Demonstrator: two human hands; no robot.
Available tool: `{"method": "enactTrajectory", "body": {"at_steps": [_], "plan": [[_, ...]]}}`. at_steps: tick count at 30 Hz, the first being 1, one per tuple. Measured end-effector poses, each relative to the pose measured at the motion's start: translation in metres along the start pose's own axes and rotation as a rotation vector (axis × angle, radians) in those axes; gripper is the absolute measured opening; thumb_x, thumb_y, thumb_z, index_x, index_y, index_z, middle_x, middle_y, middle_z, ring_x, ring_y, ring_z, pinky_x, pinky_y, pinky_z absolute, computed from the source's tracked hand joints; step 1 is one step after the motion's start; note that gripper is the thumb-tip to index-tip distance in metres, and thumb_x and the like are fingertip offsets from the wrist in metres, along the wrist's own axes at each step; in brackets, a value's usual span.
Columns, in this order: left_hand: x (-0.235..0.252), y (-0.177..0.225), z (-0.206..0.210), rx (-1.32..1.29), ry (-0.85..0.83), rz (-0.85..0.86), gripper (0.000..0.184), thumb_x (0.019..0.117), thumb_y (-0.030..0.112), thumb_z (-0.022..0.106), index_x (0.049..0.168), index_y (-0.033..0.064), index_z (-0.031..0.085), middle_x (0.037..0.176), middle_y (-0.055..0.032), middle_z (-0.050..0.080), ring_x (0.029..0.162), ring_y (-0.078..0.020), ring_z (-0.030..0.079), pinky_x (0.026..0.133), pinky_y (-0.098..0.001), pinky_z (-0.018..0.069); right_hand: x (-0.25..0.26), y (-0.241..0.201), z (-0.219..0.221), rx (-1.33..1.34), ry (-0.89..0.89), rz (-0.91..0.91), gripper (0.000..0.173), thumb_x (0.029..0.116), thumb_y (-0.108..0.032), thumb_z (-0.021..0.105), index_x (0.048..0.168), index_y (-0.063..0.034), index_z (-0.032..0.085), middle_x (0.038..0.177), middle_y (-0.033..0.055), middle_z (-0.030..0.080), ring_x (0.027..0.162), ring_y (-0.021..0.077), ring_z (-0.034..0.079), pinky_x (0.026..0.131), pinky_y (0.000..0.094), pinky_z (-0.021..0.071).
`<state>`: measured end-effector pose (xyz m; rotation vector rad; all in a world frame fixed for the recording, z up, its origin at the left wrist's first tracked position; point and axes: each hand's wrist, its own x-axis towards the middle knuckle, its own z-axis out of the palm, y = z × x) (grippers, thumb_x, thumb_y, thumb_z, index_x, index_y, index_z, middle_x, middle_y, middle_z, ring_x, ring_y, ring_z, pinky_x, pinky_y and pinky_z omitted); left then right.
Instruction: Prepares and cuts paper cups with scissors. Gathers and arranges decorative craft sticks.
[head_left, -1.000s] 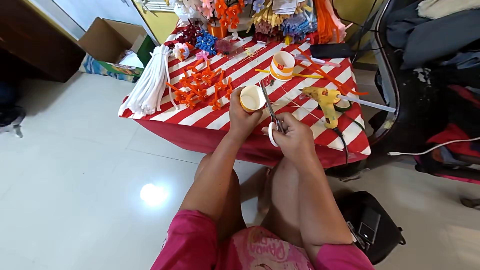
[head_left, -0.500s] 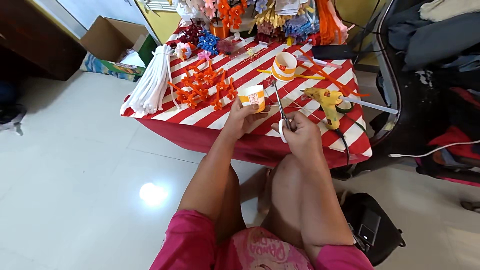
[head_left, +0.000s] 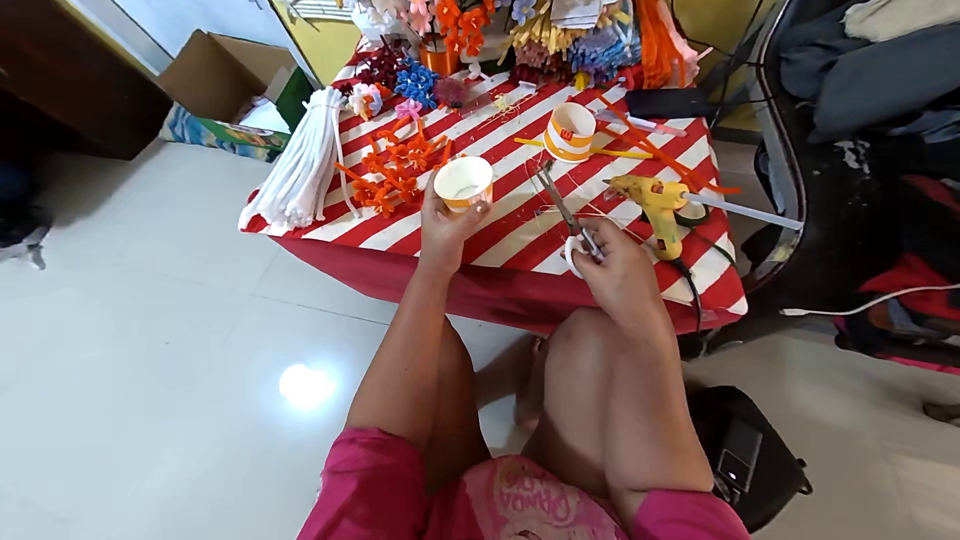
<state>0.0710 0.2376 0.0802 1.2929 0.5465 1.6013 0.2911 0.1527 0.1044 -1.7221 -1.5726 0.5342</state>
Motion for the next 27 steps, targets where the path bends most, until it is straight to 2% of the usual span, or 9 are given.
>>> {"method": "enactTrajectory", "body": {"at_steps": [2, 3, 7, 10, 15, 18, 21, 25, 27], "plan": [[0.005, -0.001, -0.007, 0.131, 0.007, 0.136, 0.068, 0.078, 0.001, 0.08, 0.137, 0.0007, 0.044, 0.127, -0.0032, 0.062, 0.117, -0.0139, 0.063, 0.102, -0.0369, 0.0555, 0.0, 0.001, 0.001, 0.002, 0.002, -0.017, 0.036, 0.094, -0.01, 0.07, 0.13, -0.0054, 0.065, 0.097, 0.0143, 0.068, 0.08, 0.0246, 0.064, 0.072, 0.0467, 0.0545], [0.005, 0.001, -0.01, 0.16, -0.004, 0.148, 0.069, 0.0773, 0.0, 0.08, 0.137, 0.0001, 0.045, 0.128, -0.0038, 0.061, 0.118, -0.0142, 0.063, 0.102, -0.0368, 0.0552, 0.0, 0.001, 0.002, 0.001, 0.0, -0.027, 0.036, 0.0937, -0.01, 0.07, 0.129, -0.0054, 0.065, 0.094, 0.0133, 0.068, 0.078, 0.0242, 0.063, 0.071, 0.0468, 0.0538], [-0.002, 0.009, -0.013, 0.079, -0.077, 0.039, 0.071, 0.0846, 0.015, 0.08, 0.145, 0.0152, 0.044, 0.133, 0.0038, 0.059, 0.118, -0.0085, 0.062, 0.099, -0.0278, 0.0548, -0.004, 0.001, 0.003, -0.047, -0.091, -0.166, 0.032, 0.0901, -0.011, 0.071, 0.121, -0.0036, 0.068, 0.084, 0.0108, 0.067, 0.071, 0.0238, 0.063, 0.066, 0.0481, 0.0532], [-0.002, 0.011, -0.016, 0.006, -0.098, -0.002, 0.073, 0.0848, 0.027, 0.083, 0.144, 0.0185, 0.043, 0.133, 0.0048, 0.059, 0.118, -0.0087, 0.062, 0.099, -0.0289, 0.0549, -0.006, 0.005, 0.001, -0.104, -0.177, -0.298, 0.028, 0.0878, -0.012, 0.073, 0.114, -0.0027, 0.074, 0.095, 0.0146, 0.074, 0.085, 0.0305, 0.07, 0.078, 0.0596, 0.0528], [-0.004, 0.014, -0.017, -0.035, -0.096, -0.085, 0.069, 0.0875, 0.027, 0.08, 0.145, 0.0192, 0.043, 0.134, 0.0027, 0.059, 0.115, -0.0097, 0.063, 0.097, -0.0285, 0.0546, -0.012, -0.001, -0.01, -0.253, -0.237, -0.151, 0.023, 0.0906, -0.018, 0.071, 0.11, -0.007, 0.077, 0.091, 0.0138, 0.073, 0.085, 0.0312, 0.069, 0.078, 0.059, 0.0524], [-0.003, 0.014, -0.017, -0.054, -0.043, -0.134, 0.052, 0.0976, 0.03, 0.065, 0.144, 0.0192, 0.043, 0.129, 0.0024, 0.061, 0.111, -0.0101, 0.064, 0.095, -0.0304, 0.0553, -0.013, -0.008, -0.018, -0.312, -0.175, -0.005, 0.024, 0.0918, -0.021, 0.073, 0.111, -0.0065, 0.075, 0.089, 0.017, 0.072, 0.084, 0.0361, 0.068, 0.078, 0.0632, 0.0511], [0.001, 0.01, -0.013, -0.079, 0.081, -0.121, 0.032, 0.1029, 0.023, 0.047, 0.134, 0.0164, 0.043, 0.116, 0.0019, 0.063, 0.099, -0.009, 0.066, 0.085, -0.0278, 0.0575, -0.013, -0.009, -0.021, -0.314, -0.112, 0.027, 0.025, 0.0917, -0.021, 0.074, 0.111, -0.0048, 0.074, 0.089, 0.0187, 0.072, 0.085, 0.0383, 0.068, 0.079, 0.0646, 0.05], [0.009, 0.002, -0.01, -0.1, 0.25, 0.017, 0.032, 0.1023, 0.02, 0.044, 0.132, 0.0105, 0.039, 0.114, -0.0021, 0.06, 0.097, -0.0132, 0.066, 0.084, -0.0324, 0.0584, -0.012, -0.007, -0.009, -0.237, -0.162, -0.107, 0.027, 0.0894, -0.019, 0.073, 0.113, -0.0054, 0.076, 0.09, 0.0154, 0.073, 0.083, 0.0331, 0.069, 0.078, 0.0602, 0.0521], [0.01, -0.001, -0.009, -0.078, 0.289, 0.045, 0.034, 0.1024, 0.022, 0.044, 0.134, 0.0097, 0.039, 0.115, -0.0029, 0.059, 0.099, -0.0135, 0.065, 0.085, -0.0332, 0.0577, -0.011, -0.01, -0.005, -0.254, -0.197, -0.09, 0.027, 0.0893, -0.021, 0.073, 0.111, -0.0062, 0.077, 0.091, 0.0152, 0.073, 0.086, 0.0333, 0.069, 0.081, 0.0607, 0.0514]]}}
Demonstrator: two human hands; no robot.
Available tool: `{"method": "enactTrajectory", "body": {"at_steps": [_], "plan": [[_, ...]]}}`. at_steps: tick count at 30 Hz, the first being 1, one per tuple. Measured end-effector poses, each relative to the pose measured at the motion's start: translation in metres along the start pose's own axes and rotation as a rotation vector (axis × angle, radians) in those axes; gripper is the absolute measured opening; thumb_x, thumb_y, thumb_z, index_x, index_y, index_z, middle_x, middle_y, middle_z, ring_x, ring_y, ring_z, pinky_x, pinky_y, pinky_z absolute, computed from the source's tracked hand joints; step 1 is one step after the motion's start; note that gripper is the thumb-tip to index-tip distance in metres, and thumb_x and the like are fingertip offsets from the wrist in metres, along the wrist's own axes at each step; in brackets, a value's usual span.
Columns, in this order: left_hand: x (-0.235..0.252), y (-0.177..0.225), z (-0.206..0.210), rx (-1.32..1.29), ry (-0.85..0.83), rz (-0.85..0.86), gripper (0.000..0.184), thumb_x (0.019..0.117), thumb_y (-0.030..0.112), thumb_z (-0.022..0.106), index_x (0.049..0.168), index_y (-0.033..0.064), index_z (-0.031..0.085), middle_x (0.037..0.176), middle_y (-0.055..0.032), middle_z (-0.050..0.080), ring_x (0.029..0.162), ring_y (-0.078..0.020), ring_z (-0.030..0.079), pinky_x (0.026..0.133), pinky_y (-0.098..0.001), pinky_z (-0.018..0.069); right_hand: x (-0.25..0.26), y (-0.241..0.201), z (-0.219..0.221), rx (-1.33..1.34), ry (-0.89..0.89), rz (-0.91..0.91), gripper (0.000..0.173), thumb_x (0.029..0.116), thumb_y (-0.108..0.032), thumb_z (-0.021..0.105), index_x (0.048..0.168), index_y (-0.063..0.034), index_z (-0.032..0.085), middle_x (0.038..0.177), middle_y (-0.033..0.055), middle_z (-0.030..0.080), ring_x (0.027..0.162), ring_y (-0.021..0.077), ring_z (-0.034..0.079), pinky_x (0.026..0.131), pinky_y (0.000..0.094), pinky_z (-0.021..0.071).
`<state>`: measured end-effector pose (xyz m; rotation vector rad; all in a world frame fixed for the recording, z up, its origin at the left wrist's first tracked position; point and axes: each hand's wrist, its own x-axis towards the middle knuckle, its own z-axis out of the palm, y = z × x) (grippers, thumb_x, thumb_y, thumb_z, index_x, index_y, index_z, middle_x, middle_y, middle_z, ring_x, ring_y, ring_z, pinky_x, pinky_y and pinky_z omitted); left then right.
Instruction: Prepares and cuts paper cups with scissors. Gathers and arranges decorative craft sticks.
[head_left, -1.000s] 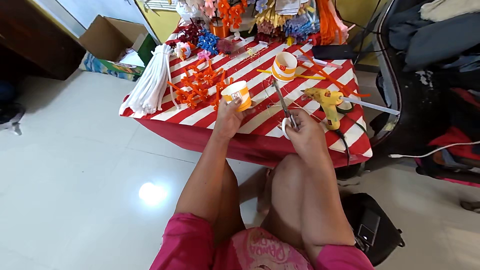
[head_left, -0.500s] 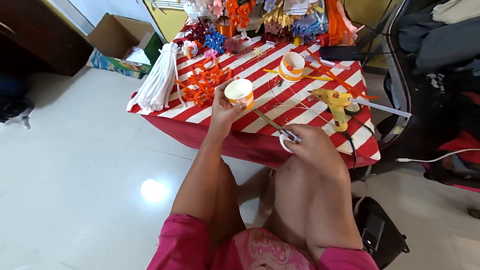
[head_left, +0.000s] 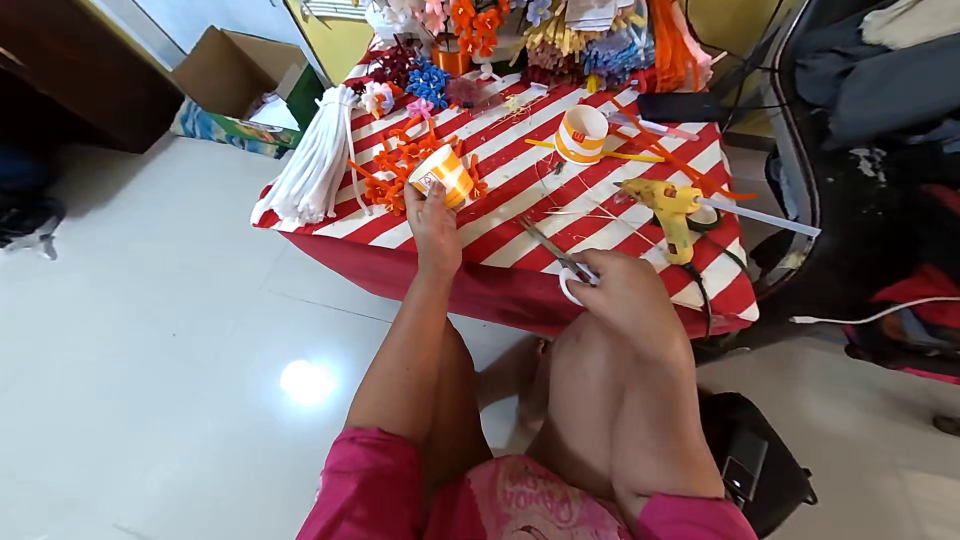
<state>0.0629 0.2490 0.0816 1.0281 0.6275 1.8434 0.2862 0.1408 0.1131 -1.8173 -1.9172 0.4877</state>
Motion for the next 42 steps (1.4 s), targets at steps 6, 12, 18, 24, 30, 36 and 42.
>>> {"method": "enactTrajectory", "body": {"at_steps": [6, 12, 18, 24, 30, 36, 42], "plan": [[-0.011, -0.006, 0.01, 0.172, -0.17, 0.059, 0.062, 0.0916, 0.016, 0.066, 0.144, 0.0009, 0.036, 0.127, -0.0056, 0.059, 0.113, -0.0127, 0.062, 0.097, -0.0341, 0.0551, -0.003, -0.007, -0.015, -0.098, 0.08, 0.209, 0.028, 0.0898, -0.028, 0.075, 0.104, -0.0041, 0.076, 0.086, 0.0189, 0.071, 0.087, 0.0394, 0.068, 0.081, 0.0655, 0.0479], [-0.024, -0.022, 0.023, 0.315, -0.292, 0.092, 0.072, 0.0877, 0.014, 0.072, 0.145, -0.0071, 0.034, 0.128, -0.0189, 0.06, 0.11, -0.0203, 0.066, 0.09, -0.0375, 0.059, 0.001, -0.008, -0.011, 0.036, 0.026, 0.155, 0.025, 0.089, -0.025, 0.076, 0.108, -0.0086, 0.077, 0.083, 0.0115, 0.072, 0.079, 0.029, 0.068, 0.076, 0.058, 0.0514], [-0.027, -0.03, 0.03, 0.572, -0.325, 0.171, 0.079, 0.0848, 0.014, 0.077, 0.147, -0.0086, 0.034, 0.134, -0.0257, 0.057, 0.113, -0.0238, 0.067, 0.089, -0.0378, 0.0603, 0.009, -0.01, -0.013, -0.023, 0.085, 0.3, 0.027, 0.0928, -0.028, 0.074, 0.106, -0.0044, 0.075, 0.09, 0.0183, 0.072, 0.089, 0.0388, 0.068, 0.081, 0.0641, 0.0497], [-0.028, -0.031, 0.046, 0.962, -0.396, 0.066, 0.093, 0.0852, 0.029, 0.081, 0.156, -0.0005, 0.028, 0.129, -0.0237, 0.063, 0.115, -0.0345, 0.067, 0.098, -0.0521, 0.0544, 0.013, -0.001, -0.002, -0.016, 0.22, 0.252, 0.029, 0.0989, -0.018, 0.066, 0.122, 0.0002, 0.07, 0.109, 0.0231, 0.07, 0.105, 0.0411, 0.065, 0.096, 0.0649, 0.0447], [-0.022, -0.031, 0.05, 1.039, -0.409, -0.054, 0.102, 0.0875, 0.027, 0.081, 0.161, 0.0022, 0.014, 0.138, -0.0227, 0.059, 0.122, -0.0354, 0.063, 0.103, -0.0524, 0.0516, 0.02, 0.006, 0.018, -0.069, 0.349, 0.146, 0.026, 0.1002, -0.014, 0.063, 0.116, 0.005, 0.071, 0.11, 0.0257, 0.066, 0.104, 0.0423, 0.065, 0.089, 0.0605, 0.0521], [-0.024, -0.033, 0.048, 0.984, -0.36, -0.02, 0.094, 0.0893, 0.005, 0.074, 0.162, 0.0024, 0.014, 0.144, -0.0242, 0.052, 0.128, -0.033, 0.059, 0.105, -0.046, 0.0518, 0.03, 0.008, 0.033, -0.127, 0.422, 0.147, 0.027, 0.0986, -0.016, 0.065, 0.114, 0.0046, 0.072, 0.111, 0.0253, 0.066, 0.107, 0.0436, 0.064, 0.088, 0.0602, 0.0523], [-0.03, -0.03, 0.045, 0.985, -0.254, 0.121, 0.076, 0.0901, 0.0, 0.067, 0.156, -0.0043, 0.028, 0.125, -0.0251, 0.057, 0.112, -0.0316, 0.062, 0.092, -0.0395, 0.0554, 0.035, 0.022, 0.042, -0.094, 0.654, -0.023, 0.021, 0.0943, -0.016, 0.068, 0.108, -0.0007, 0.074, 0.114, 0.023, 0.065, 0.109, 0.0455, 0.06, 0.087, 0.0616, 0.0483]]}}
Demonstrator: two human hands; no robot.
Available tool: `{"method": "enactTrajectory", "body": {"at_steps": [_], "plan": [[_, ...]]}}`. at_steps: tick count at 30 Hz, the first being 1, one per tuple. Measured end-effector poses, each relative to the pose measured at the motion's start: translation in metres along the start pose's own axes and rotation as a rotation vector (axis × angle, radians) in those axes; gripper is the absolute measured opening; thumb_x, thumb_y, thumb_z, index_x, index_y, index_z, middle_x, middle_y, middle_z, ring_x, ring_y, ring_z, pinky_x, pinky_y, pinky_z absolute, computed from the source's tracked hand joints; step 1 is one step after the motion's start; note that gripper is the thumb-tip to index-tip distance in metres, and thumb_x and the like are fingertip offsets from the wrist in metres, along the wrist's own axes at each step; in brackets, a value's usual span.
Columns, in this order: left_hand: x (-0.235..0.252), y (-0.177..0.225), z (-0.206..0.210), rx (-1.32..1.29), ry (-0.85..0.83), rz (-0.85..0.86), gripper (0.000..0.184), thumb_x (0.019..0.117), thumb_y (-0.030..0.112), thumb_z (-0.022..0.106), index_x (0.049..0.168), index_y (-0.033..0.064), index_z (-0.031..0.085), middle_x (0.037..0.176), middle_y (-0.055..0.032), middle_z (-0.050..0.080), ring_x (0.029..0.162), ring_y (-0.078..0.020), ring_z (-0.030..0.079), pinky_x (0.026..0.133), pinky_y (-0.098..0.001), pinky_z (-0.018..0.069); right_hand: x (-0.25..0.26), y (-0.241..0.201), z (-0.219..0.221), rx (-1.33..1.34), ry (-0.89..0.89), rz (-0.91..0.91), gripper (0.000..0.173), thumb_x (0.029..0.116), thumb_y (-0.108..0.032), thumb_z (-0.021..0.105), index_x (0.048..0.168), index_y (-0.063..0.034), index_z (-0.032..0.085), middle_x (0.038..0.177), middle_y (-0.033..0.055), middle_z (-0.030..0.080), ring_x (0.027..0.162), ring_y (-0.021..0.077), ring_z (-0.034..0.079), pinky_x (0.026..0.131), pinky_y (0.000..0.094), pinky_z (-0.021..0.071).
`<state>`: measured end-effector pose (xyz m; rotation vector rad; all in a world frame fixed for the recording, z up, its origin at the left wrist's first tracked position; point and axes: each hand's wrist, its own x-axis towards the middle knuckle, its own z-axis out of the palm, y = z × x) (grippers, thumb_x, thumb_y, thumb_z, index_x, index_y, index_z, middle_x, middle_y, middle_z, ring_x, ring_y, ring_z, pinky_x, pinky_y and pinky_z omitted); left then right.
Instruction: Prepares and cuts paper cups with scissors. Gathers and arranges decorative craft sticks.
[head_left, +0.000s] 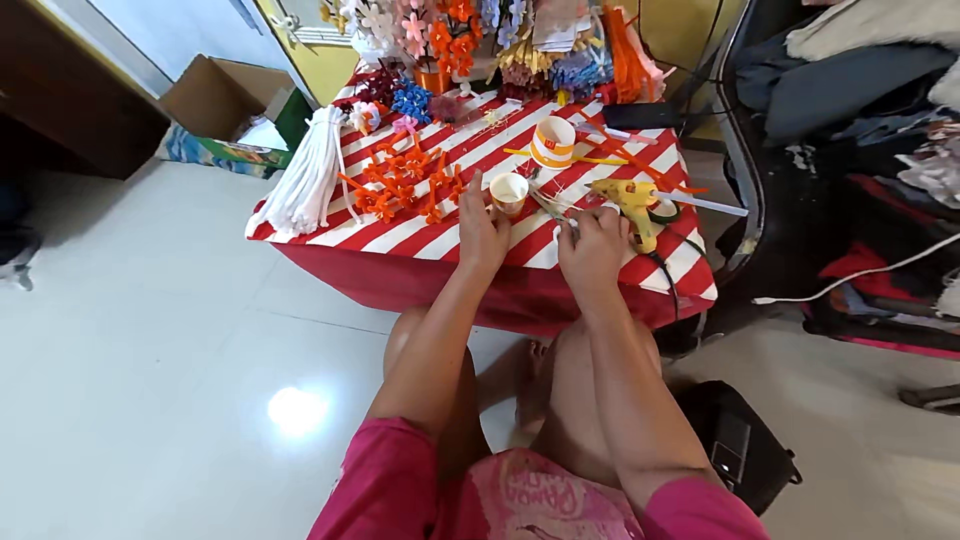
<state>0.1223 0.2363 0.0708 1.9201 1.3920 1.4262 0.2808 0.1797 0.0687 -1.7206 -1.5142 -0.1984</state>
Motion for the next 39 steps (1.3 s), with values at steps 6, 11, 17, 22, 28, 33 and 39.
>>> {"method": "enactTrajectory", "body": {"at_steps": [6, 11, 17, 22, 28, 33, 39], "plan": [[-0.005, -0.015, -0.025, -0.137, 0.329, 0.37, 0.043, 0.0943, 0.004, 0.06, 0.135, -0.0042, 0.048, 0.103, -0.0127, 0.057, 0.088, -0.015, 0.059, 0.077, -0.028, 0.0528, -0.004, -0.002, 0.005, 0.205, 0.234, -0.22, 0.017, 0.0946, -0.011, 0.063, 0.099, -0.0007, 0.076, 0.102, 0.0179, 0.067, 0.099, 0.0353, 0.062, 0.09, 0.0487, 0.0502], [-0.01, 0.003, -0.106, -0.368, 0.542, 0.511, 0.027, 0.102, 0.006, 0.056, 0.126, 0.0168, 0.058, 0.106, 0.0122, 0.063, 0.094, 0.001, 0.061, 0.084, -0.0219, 0.0528, -0.006, -0.012, 0.011, 0.353, 0.287, -0.28, 0.016, 0.0944, -0.01, 0.063, 0.097, 0.0004, 0.076, 0.097, 0.0171, 0.067, 0.097, 0.0307, 0.063, 0.09, 0.0422, 0.0513], [-0.063, 0.039, -0.202, -0.251, 0.581, 0.702, 0.031, 0.1055, 0.013, 0.052, 0.132, 0.0292, 0.057, 0.113, 0.0161, 0.067, 0.098, -0.001, 0.064, 0.084, -0.024, 0.0544, -0.006, -0.033, 0.022, 0.528, 0.284, -0.338, 0.015, 0.0941, -0.006, 0.063, 0.096, 0.0034, 0.074, 0.096, 0.0171, 0.066, 0.095, 0.0244, 0.064, 0.086, 0.0336, 0.0543], [-0.174, -0.011, -0.2, 0.285, 0.069, 0.233, 0.037, 0.0962, 0.028, 0.062, 0.121, 0.0012, 0.069, 0.126, -0.0195, 0.067, 0.124, -0.0321, 0.061, 0.107, -0.0484, 0.0478, -0.019, -0.062, 0.036, 0.607, 0.214, -0.473, 0.015, 0.0928, -0.006, 0.062, 0.097, 0.0029, 0.074, 0.096, 0.0165, 0.067, 0.095, 0.0244, 0.065, 0.087, 0.0349, 0.0551], [-0.267, -0.085, -0.189, 0.179, -0.051, -0.217, 0.062, 0.0981, 0.057, 0.049, 0.148, 0.0201, 0.056, 0.162, -0.034, 0.022, 0.151, -0.0448, 0.027, 0.119, -0.0562, 0.0328, -0.041, -0.096, 0.053, 0.638, -0.001, -0.57, 0.015, 0.0915, -0.009, 0.064, 0.093, 0.0009, 0.076, 0.093, 0.0147, 0.068, 0.089, 0.0235, 0.066, 0.082, 0.0352, 0.057], [-0.249, -0.09, -0.189, 0.069, -0.053, -0.225, 0.056, 0.1022, 0.051, 0.043, 0.146, 0.02, 0.058, 0.163, -0.0311, 0.024, 0.152, -0.0412, 0.028, 0.119, -0.054, 0.0331, -0.048, -0.128, 0.054, 0.701, -0.133, -0.63, 0.016, 0.0908, -0.008, 0.064, 0.094, 0.0011, 0.077, 0.091, 0.0131, 0.069, 0.082, 0.0209, 0.067, 0.076, 0.0354, 0.0576], [-0.255, -0.089, -0.195, 0.093, 0.004, -0.228, 0.06, 0.1001, 0.051, 0.047, 0.147, 0.0135, 0.057, 0.16, -0.033, 0.028, 0.149, -0.0408, 0.034, 0.116, -0.0516, 0.0376, -0.053, -0.136, 0.042, 0.747, -0.193, -0.678, 0.016, 0.0912, -0.007, 0.062, 0.093, 0.0018, 0.076, 0.087, 0.0113, 0.069, 0.08, 0.0189, 0.066, 0.075, 0.0339, 0.0571]]}}
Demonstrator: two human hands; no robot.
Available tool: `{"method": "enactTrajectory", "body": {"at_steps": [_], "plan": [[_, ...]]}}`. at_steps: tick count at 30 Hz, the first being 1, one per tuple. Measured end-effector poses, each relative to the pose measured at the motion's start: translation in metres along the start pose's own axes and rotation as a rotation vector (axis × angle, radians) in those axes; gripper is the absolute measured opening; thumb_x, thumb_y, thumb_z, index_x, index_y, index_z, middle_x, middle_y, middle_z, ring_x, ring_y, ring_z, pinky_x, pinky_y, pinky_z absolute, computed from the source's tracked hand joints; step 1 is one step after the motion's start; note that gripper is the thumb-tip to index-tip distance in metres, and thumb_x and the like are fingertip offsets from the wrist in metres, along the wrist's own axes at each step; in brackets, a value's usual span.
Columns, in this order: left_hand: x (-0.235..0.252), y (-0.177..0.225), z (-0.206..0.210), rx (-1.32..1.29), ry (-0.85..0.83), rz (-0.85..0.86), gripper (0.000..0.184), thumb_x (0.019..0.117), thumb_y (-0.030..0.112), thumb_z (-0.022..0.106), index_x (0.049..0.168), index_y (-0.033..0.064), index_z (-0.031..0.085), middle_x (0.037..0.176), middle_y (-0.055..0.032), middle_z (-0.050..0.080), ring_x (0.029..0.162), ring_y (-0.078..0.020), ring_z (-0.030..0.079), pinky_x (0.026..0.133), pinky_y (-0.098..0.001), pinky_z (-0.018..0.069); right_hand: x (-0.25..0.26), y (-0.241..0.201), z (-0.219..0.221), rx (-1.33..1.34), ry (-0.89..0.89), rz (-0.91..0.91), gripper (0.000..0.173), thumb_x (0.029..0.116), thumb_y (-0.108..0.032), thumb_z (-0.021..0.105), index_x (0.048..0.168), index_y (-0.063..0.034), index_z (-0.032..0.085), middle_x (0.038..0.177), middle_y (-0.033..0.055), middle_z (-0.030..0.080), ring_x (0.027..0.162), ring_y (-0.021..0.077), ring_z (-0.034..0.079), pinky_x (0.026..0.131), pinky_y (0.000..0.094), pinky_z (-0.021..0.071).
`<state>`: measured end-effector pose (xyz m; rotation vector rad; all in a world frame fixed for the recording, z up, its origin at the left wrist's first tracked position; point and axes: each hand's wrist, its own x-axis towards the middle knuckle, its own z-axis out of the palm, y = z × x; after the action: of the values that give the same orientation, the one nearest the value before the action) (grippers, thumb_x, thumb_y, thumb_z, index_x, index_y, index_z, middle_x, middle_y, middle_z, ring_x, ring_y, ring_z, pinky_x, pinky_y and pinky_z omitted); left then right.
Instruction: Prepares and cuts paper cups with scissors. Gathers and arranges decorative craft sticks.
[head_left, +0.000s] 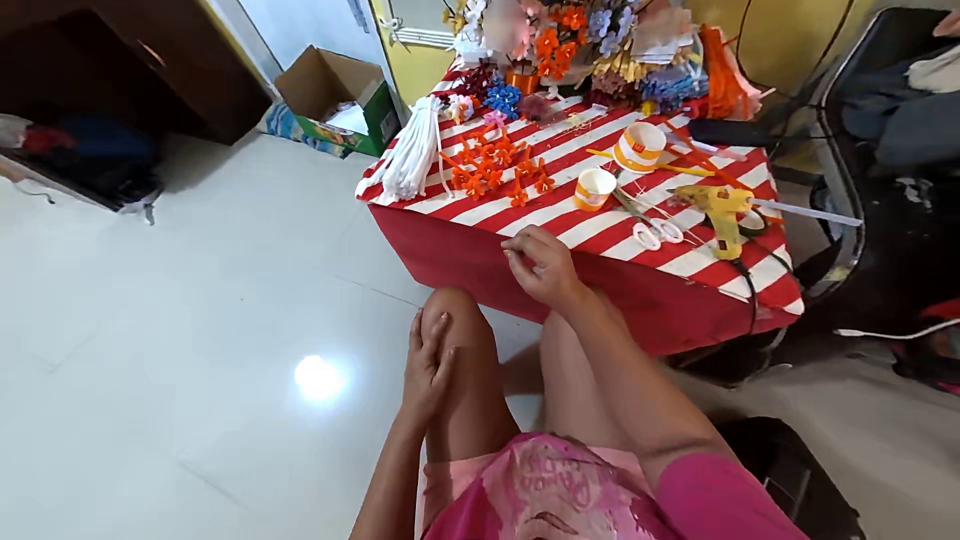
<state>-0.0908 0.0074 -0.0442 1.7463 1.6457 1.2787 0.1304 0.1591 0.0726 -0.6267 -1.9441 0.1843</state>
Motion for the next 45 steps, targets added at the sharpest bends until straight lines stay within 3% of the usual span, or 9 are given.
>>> {"method": "enactTrajectory", "body": {"at_steps": [6, 9, 12, 15, 19, 25, 32, 40, 45], "plan": [[-0.005, -0.009, -0.015, -0.199, -0.018, -0.397, 0.117, 0.0757, 0.061, 0.071, 0.16, -0.0027, 0.021, 0.161, -0.0233, 0.035, 0.147, -0.0248, 0.038, 0.119, -0.0413, 0.0344, -0.055, -0.009, 0.002, 0.022, -0.219, 0.186, 0.021, 0.0989, -0.012, 0.059, 0.102, 0.0005, 0.076, 0.094, 0.0133, 0.073, 0.09, 0.0215, 0.07, 0.087, 0.0359, 0.0577], [-0.006, -0.003, -0.005, -0.044, 0.091, -0.107, 0.083, 0.0855, 0.048, 0.069, 0.14, -0.0109, 0.051, 0.143, -0.0293, 0.051, 0.134, -0.0315, 0.051, 0.111, -0.0428, 0.044, -0.092, -0.013, 0.02, -0.03, -0.464, 0.234, 0.021, 0.0986, -0.012, 0.059, 0.103, 0.0006, 0.075, 0.097, 0.0155, 0.072, 0.092, 0.0278, 0.072, 0.088, 0.0435, 0.0586], [0.009, 0.012, 0.01, 0.197, 0.138, 0.341, 0.02, 0.0914, 0.025, 0.064, 0.091, 0.0088, 0.076, 0.109, -0.0163, 0.067, 0.11, -0.0313, 0.059, 0.099, -0.0441, 0.0457, -0.098, -0.019, 0.025, -0.072, -0.742, 0.244, 0.017, 0.0958, -0.008, 0.058, 0.097, 0.0035, 0.071, 0.096, 0.0194, 0.069, 0.095, 0.0357, 0.07, 0.086, 0.0542, 0.0558], [0.028, 0.035, 0.028, 0.306, 0.112, 0.388, 0.017, 0.085, 0.017, 0.066, 0.089, 0.0045, 0.076, 0.092, -0.0153, 0.069, 0.089, -0.0318, 0.066, 0.08, -0.0445, 0.0551, -0.089, -0.02, 0.014, -0.061, -0.852, 0.399, 0.018, 0.0961, -0.007, 0.057, 0.101, 0.006, 0.069, 0.103, 0.0225, 0.067, 0.102, 0.0384, 0.067, 0.091, 0.0554, 0.0538], [0.037, 0.05, 0.047, 0.402, 0.143, 0.257, 0.044, 0.0871, 0.033, 0.069, 0.113, -0.0029, 0.072, 0.116, -0.027, 0.066, 0.109, -0.0456, 0.062, 0.095, -0.0588, 0.049, -0.089, -0.021, 0.005, -0.131, -0.886, 0.443, 0.019, 0.0954, -0.009, 0.058, 0.103, 0.0055, 0.068, 0.107, 0.0232, 0.067, 0.106, 0.039, 0.066, 0.096, 0.0557, 0.051], [0.028, 0.045, 0.052, 0.462, 0.235, 0.436, 0.023, 0.0851, 0.022, 0.069, 0.07, 0.0048, 0.066, 0.07, -0.0104, 0.062, 0.069, -0.0282, 0.065, 0.064, -0.0388, 0.054, -0.086, -0.026, 0.001, -0.161, -0.951, 0.468, 0.022, 0.0964, -0.009, 0.057, 0.109, 0.006, 0.067, 0.112, 0.0238, 0.065, 0.11, 0.0394, 0.064, 0.099, 0.0548, 0.0484], [0.03, 0.044, 0.039, 0.392, 0.116, 0.134, 0.075, 0.0836, 0.048, 0.068, 0.133, -0.0075, 0.06, 0.132, -0.0353, 0.056, 0.124, -0.0536, 0.053, 0.104, -0.0633, 0.043, -0.092, -0.024, 0.004, -0.148, -0.892, 0.419, 0.023, 0.098, -0.01, 0.054, 0.109, 0.0042, 0.068, 0.11, 0.0227, 0.067, 0.108, 0.0384, 0.066, 0.097, 0.0548, 0.0501], [0.026, 0.035, 0.041, 0.427, 0.223, 0.437, 0.016, 0.0849, 0.018, 0.07, 0.076, 0.0044, 0.069, 0.076, -0.0113, 0.066, 0.075, -0.0291, 0.066, 0.07, -0.0407, 0.055, -0.101, -0.025, -0.003, -0.203, -0.847, 0.309, 0.023, 0.1013, -0.013, 0.053, 0.104, 0.003, 0.069, 0.104, 0.0207, 0.069, 0.104, 0.037, 0.068, 0.092, 0.0559, 0.0518], [0.027, 0.044, 0.02, 0.477, 0.115, 0.027, 0.065, 0.0875, 0.04, 0.066, 0.131, -0.0082, 0.061, 0.136, -0.0369, 0.053, 0.128, -0.0569, 0.049, 0.106, -0.0674, 0.039, -0.122, -0.021, -0.019, -0.194, -0.6, 0.224, 0.022, 0.0999, -0.016, 0.055, 0.098, -0.0015, 0.072, 0.092, 0.0149, 0.07, 0.091, 0.0304, 0.071, 0.082, 0.049, 0.0557]]}}
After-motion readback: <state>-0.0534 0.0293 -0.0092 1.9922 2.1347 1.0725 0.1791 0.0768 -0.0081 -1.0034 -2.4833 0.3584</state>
